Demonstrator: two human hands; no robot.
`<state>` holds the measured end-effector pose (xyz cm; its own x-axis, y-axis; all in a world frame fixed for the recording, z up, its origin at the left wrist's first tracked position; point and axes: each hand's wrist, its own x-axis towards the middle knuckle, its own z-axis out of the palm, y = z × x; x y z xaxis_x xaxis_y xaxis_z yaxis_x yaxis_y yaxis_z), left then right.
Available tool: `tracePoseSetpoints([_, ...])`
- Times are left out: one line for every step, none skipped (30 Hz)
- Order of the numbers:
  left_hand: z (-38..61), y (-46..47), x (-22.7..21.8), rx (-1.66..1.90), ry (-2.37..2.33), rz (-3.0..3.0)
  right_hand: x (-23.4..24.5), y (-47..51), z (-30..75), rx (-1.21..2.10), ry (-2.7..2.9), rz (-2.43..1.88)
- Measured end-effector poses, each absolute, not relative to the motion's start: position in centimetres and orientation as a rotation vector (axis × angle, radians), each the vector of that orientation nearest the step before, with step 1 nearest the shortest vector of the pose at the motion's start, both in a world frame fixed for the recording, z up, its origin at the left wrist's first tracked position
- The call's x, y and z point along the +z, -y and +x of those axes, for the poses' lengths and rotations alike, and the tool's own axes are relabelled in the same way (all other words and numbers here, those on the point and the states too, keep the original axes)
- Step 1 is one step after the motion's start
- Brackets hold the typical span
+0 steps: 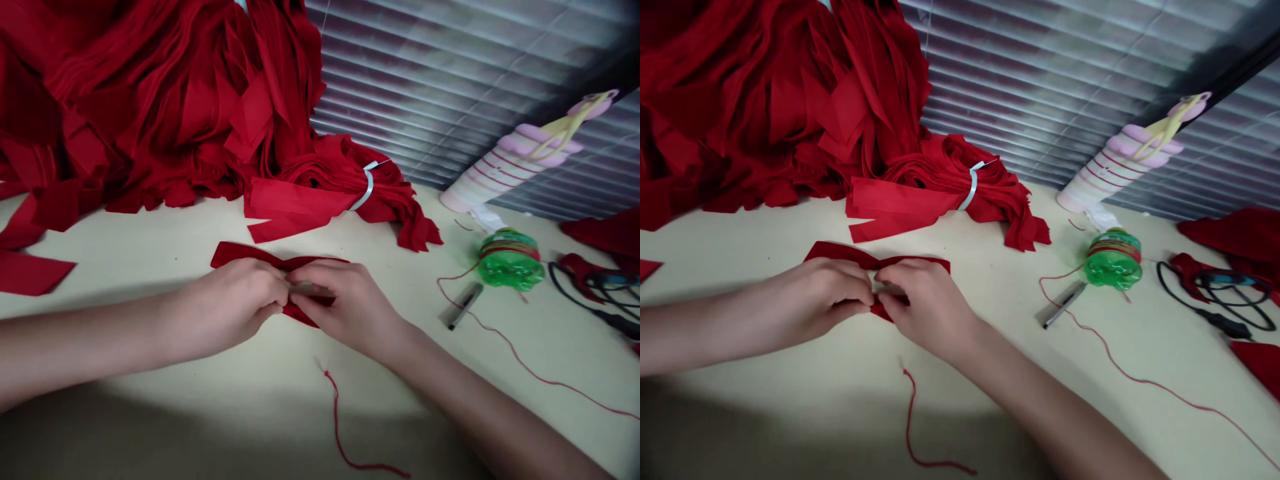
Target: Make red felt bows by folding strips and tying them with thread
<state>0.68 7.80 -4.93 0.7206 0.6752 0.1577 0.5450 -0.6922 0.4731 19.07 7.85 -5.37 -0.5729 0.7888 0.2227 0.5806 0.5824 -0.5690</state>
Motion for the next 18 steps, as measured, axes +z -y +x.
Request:
tracePoseSetpoints([0.7,-7.6,-4.9,0.444,-0.952,2.536,-5.4,-7.8,19.0,0.617,2.397,-1.108])
tracePoseSetpoints([0.7,-7.4,-4.9,0.443,-0.957,2.545,-5.4,-7.8,18.9,0.631,2.422,-1.129])
tracePoseSetpoints([0.7,-7.3,-5.0,0.443,-0.958,2.553,-5.5,-7.8,18.8,0.651,2.429,-1.153])
tracePoseSetpoints([0.7,-7.3,-5.1,0.451,-0.959,2.560,-5.6,-7.7,18.8,0.670,2.414,-1.177])
tracePoseSetpoints([0.7,-7.3,-5.2,0.458,-0.965,2.562,-5.8,-7.7,18.7,0.695,2.391,-1.195])
tracePoseSetpoints([0.7,-7.3,-5.2,0.460,-0.980,2.560,-5.9,-7.7,18.7,0.725,2.366,-1.205])
tracePoseSetpoints([0.6,-7.4,-5.3,0.455,-1.003,2.552,-6.1,-7.6,18.7,0.758,2.345,-1.207])
tracePoseSetpoints([0.6,-7.5,-5.3,0.448,-1.026,2.541,-6.2,-7.6,18.7,0.786,2.331,-1.203])
tracePoseSetpoints([0.6,-7.6,-5.3,0.438,-1.050,2.527,-6.3,-7.6,18.8,0.805,2.324,-1.197])
tracePoseSetpoints([0.7,-7.7,-5.2,0.429,-1.074,2.513,-6.3,-7.6,18.8,0.817,2.323,-1.186])
tracePoseSetpoints([0.7,-7.8,-5.2,0.423,-1.098,2.502,-6.4,-7.6,18.8,0.824,2.330,-1.171])
tracePoseSetpoints([0.8,-7.8,-5.1,0.419,-1.120,2.495,-6.4,-7.6,18.9,0.826,2.340,-1.151])
tracePoseSetpoints([0.8,-7.8,-5.0,0.416,-1.137,2.491,-6.4,-7.6,18.9,0.825,2.355,-1.129])
tracePoseSetpoints([0.9,-7.8,-5.0,0.410,-1.144,2.490,-6.3,-7.6,18.9,0.820,2.373,-1.108])
tracePoseSetpoints([0.9,-7.8,-4.9,0.406,-1.139,2.490,-6.2,-7.6,18.9,0.805,2.392,-1.090])
tracePoseSetpoints([0.9,-7.8,-4.9,0.407,-1.123,2.490,-6.1,-7.5,18.9,0.780,2.412,-1.076])
tracePoseSetpoints([0.9,-7.7,-4.9,0.411,-1.103,2.489,-6.1,-7.5,18.9,0.746,2.436,-1.061])
tracePoseSetpoints([0.9,-7.7,-4.9,0.418,-1.087,2.485,-6.1,-7.5,18.9,0.705,2.465,-1.044])
